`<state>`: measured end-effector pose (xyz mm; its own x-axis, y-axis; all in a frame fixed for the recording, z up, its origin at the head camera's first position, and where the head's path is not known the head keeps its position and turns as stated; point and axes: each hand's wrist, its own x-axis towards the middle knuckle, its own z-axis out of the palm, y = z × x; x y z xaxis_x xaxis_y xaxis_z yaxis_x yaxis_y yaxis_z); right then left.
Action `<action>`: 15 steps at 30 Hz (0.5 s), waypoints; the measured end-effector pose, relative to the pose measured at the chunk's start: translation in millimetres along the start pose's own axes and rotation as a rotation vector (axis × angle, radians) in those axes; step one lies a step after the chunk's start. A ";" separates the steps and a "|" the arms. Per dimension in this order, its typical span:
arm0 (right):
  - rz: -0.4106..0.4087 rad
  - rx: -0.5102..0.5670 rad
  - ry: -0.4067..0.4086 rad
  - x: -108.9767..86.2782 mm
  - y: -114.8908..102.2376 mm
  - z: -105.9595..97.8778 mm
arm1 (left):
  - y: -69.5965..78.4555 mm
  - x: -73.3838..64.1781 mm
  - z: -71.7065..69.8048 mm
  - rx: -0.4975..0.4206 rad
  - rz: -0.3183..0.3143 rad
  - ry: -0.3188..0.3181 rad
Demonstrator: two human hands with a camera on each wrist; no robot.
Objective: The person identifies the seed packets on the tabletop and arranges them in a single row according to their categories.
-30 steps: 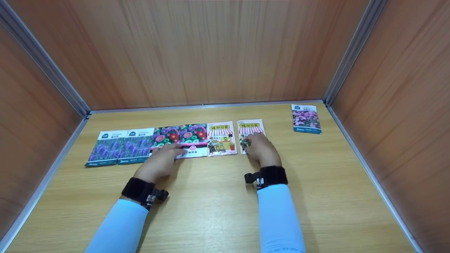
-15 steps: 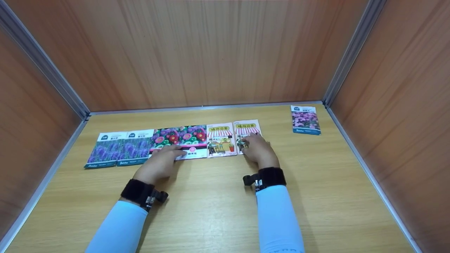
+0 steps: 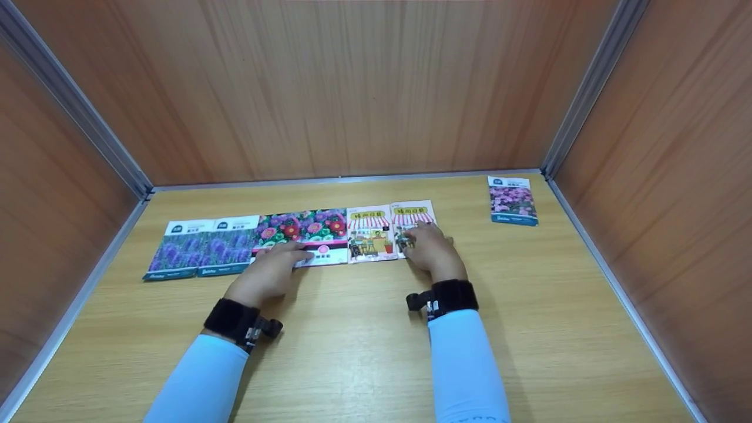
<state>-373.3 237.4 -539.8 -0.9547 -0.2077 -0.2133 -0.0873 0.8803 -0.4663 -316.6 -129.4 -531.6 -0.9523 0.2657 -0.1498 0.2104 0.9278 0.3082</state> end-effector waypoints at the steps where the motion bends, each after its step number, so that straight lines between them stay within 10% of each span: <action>1: 0.006 0.003 0.000 0.0 -0.4 0.2 | -0.1 0.1 0.1 -0.001 -0.001 -0.003; 15: -0.003 0.024 -0.011 -0.9 -2.7 0.0 | -0.6 -0.6 -0.6 -0.002 0.010 0.000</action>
<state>-372.2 235.2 -538.3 -0.9511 -0.2154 -0.2213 -0.0835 0.8693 -0.4872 -316.2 -130.2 -531.1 -0.9503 0.2745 -0.1467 0.2191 0.9248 0.3111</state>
